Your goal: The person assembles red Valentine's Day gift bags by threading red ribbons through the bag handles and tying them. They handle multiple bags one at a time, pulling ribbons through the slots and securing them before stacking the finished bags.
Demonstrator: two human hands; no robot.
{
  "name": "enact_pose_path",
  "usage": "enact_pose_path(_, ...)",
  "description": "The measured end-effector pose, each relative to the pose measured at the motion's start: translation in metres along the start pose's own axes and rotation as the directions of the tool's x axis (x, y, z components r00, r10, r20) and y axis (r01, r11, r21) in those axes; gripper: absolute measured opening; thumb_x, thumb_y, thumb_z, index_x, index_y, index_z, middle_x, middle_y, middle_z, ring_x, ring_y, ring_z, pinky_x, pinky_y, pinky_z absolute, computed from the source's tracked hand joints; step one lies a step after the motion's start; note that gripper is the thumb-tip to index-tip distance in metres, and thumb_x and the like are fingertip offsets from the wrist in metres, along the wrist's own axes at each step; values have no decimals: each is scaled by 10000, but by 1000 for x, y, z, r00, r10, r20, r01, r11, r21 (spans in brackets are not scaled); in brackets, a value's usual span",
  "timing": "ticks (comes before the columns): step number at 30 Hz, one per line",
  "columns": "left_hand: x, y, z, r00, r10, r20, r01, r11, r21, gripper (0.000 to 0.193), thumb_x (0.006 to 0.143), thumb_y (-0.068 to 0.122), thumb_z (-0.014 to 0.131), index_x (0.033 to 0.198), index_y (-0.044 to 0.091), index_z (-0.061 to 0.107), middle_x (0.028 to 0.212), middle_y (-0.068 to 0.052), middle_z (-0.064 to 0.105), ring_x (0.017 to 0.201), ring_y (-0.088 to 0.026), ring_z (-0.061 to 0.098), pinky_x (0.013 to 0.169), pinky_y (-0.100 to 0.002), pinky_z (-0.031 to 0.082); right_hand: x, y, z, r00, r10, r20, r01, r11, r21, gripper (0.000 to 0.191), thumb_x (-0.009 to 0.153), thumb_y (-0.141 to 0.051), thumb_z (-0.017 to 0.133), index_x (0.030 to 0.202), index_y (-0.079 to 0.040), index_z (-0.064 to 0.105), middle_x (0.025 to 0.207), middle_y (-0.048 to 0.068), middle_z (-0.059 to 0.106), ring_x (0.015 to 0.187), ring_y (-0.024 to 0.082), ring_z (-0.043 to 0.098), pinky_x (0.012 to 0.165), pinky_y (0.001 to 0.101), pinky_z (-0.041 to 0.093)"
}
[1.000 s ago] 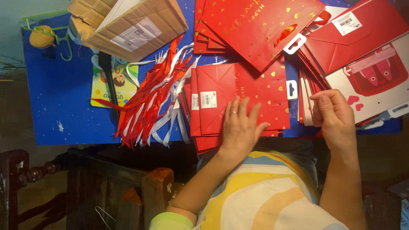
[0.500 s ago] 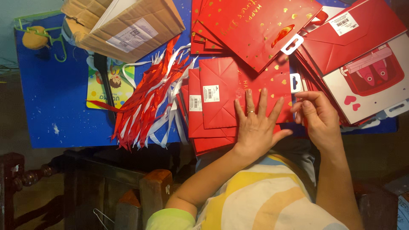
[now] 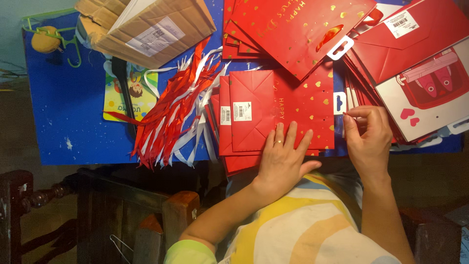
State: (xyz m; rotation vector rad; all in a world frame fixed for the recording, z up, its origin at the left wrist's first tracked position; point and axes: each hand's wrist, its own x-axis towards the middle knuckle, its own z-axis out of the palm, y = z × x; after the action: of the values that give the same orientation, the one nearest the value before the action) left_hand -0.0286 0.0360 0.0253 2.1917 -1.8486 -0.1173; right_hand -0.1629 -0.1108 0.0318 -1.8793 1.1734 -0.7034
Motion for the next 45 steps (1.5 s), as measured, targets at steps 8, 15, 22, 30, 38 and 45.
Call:
enact_pose_path(8,68,5,10,981,-193,-38,189,978,-91,758,655,669,766,1122,92,613,1036,-125,559,1036,-326,573,761,-475,507,-9,-9,9,995,57,87,-71,983,167,99,1066,-84,648,1142,-20,647,1047,84,753,900,138,749,758,273,602)
enact_pose_path(15,81,25,11,968,-251,27,252,966,-63,633,709,472,794,1160,86,574,1075,-151,554,1055,-357,561,744,-482,517,-7,5,10,992,-128,-2,127,982,142,79,1086,-29,661,1117,28,617,1219,136,714,1028,168,709,852,304,595)
enact_pose_path(22,62,11,-2,987,-162,-24,145,932,-332,630,780,339,736,1306,30,580,1078,-184,570,1011,-375,605,781,-487,568,-5,4,0,999,30,-22,-21,947,321,80,1061,-42,655,1106,-4,600,1216,85,709,943,116,688,757,286,577)
enact_pose_path(30,45,12,0,986,-157,48,164,944,-287,627,755,388,790,1217,20,581,1099,-202,548,1048,-407,597,791,-502,574,37,-29,27,931,-340,134,341,940,16,115,1005,4,665,1104,10,608,1185,164,737,913,285,721,810,381,567)
enact_pose_path(38,46,6,1,978,-207,24,203,919,-338,706,704,398,805,1239,1,572,1084,-208,541,1011,-418,585,706,-517,569,80,-47,65,849,-401,343,437,899,-32,148,1013,-86,630,1072,25,553,972,207,724,886,415,701,721,480,552)
enact_pose_path(45,46,6,-1,982,-188,28,188,938,-291,499,831,422,779,1095,39,598,1031,-158,557,1004,-347,617,742,-473,577,84,-37,39,910,-310,274,378,893,-246,136,1045,-122,669,1049,3,615,893,207,701,841,408,679,734,512,516)
